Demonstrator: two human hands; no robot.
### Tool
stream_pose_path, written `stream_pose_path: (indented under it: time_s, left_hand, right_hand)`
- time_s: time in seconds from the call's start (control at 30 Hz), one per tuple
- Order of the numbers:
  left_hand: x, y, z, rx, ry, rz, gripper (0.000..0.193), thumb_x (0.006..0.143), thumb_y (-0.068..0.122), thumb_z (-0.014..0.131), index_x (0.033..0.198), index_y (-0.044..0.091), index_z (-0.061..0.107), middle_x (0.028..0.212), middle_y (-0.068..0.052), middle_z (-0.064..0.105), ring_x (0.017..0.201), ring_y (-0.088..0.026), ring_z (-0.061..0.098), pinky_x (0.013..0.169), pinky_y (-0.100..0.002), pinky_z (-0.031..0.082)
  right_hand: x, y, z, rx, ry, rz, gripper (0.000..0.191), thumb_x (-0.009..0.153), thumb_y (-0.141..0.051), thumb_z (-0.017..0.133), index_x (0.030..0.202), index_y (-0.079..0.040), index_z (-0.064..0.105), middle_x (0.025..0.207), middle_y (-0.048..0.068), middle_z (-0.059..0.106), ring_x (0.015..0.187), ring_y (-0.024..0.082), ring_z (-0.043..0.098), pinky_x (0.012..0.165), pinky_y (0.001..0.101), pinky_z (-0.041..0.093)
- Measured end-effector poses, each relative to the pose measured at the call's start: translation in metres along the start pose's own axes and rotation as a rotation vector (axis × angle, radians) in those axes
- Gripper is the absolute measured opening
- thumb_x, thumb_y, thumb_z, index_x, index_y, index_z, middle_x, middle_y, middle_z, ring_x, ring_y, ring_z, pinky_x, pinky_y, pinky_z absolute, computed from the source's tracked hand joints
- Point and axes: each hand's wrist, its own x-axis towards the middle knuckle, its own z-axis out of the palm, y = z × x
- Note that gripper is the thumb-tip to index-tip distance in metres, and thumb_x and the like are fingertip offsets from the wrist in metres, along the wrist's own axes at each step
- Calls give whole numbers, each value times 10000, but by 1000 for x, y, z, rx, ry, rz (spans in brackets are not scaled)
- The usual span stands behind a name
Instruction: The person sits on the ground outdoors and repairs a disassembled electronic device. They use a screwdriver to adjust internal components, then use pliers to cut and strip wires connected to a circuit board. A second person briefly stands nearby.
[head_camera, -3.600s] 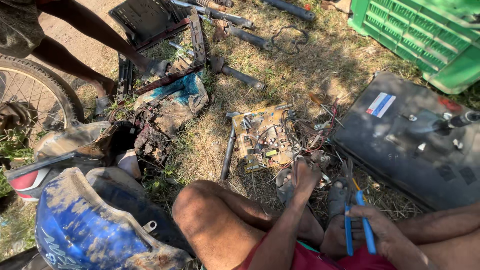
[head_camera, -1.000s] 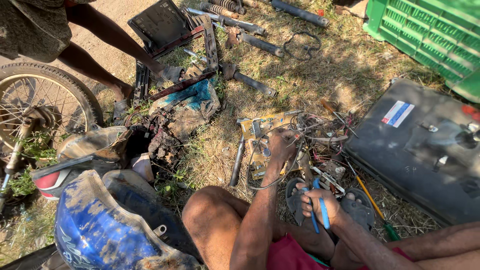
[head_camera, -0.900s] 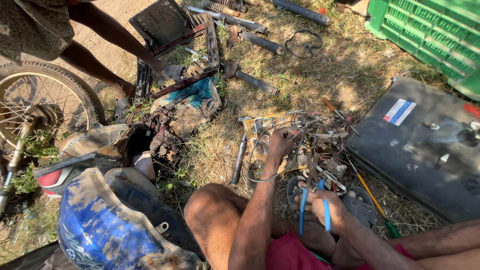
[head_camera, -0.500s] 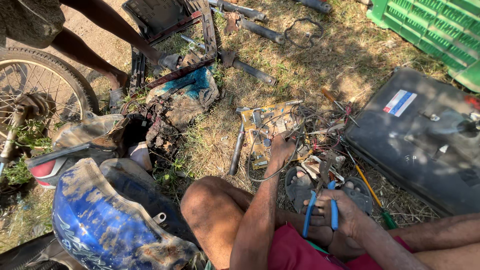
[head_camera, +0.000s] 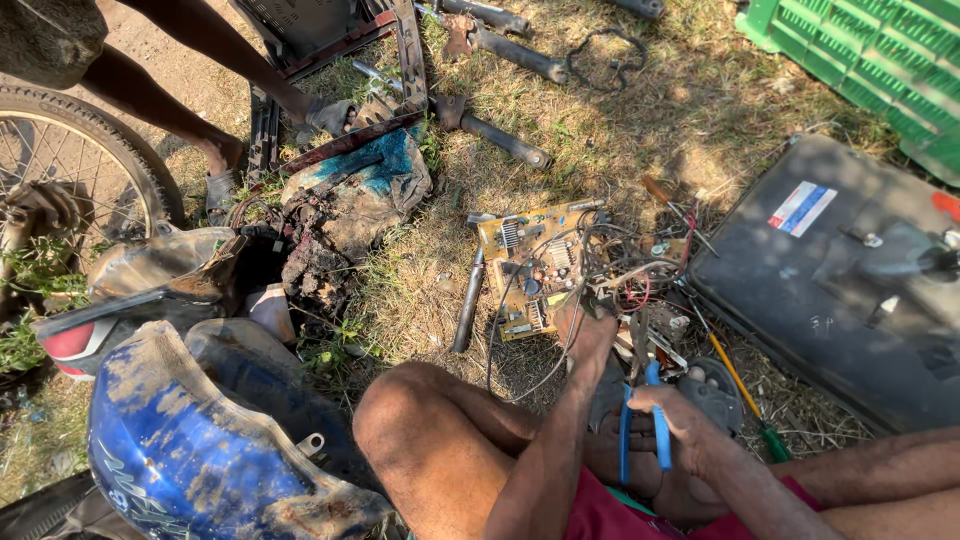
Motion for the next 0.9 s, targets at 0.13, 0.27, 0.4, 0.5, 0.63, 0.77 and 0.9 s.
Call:
stream_pose_path:
  time_s: [0.13,0.27,0.4,0.5,0.63,0.77,0.9]
  left_hand:
    - [14,27,13,-263,58,520,1002,794,314,883,1431,-188,296,1244,-416,519,1138,-508,562,950,-543,506]
    - [42,58,46,-403,-70,235,1114,853,372,872,1509,-159,145,1319,-382,457,1206,-462,531,978,-511,505]
    - [68,105,72,-859,27,-51,744,981,333,678,1454,-116,321,1201,-229,552,1062,-297,615,873,-424,553]
    - [72,129,73,-956,78,-42,521,950,163,633,1395,-58,478,1056,-144,620,899,-209,608,731,-378,512]
    - [66,139,56,-1303,4,-190,333,924,118,542,1241,20,511,888,-41,569,755,-128,530,631,-325,474]
    - [47,150,57,-1154,1,-17,142,1005,136,526,1055,19,587,796,-36,554,637,-127,475,541,-321,411]
    - [37,186,31,-1088,25,247,173,1081,152,500,995,30,586,771,-33,563,593,-123,487,521,-303,407]
  right_hand:
    - [-15,-15,6,65,50,-62,244,790,-165,682,989,-36,627,926,168,694,815,337,720,809,518,617]
    - [-48,-29,10,163,208,-29,258,802,-195,642,1027,-90,572,955,181,703,848,360,690,802,545,595]
    - [-80,-37,-2,269,221,-62,258,811,-209,625,1031,-91,559,957,182,708,906,379,694,790,536,587]
    - [-95,-42,-18,334,218,-125,273,798,-199,596,1069,-167,603,948,159,692,889,356,683,778,534,582]
    - [-100,-46,-33,372,117,-220,303,785,-174,586,1083,-134,624,949,176,694,849,357,690,734,538,588]
    - [-96,-41,-41,362,112,-218,257,808,-157,586,1062,-130,611,961,190,699,866,380,709,770,554,588]
    - [-90,-34,-43,301,93,-201,225,826,-147,585,1041,-84,578,996,197,736,900,367,741,820,539,580]
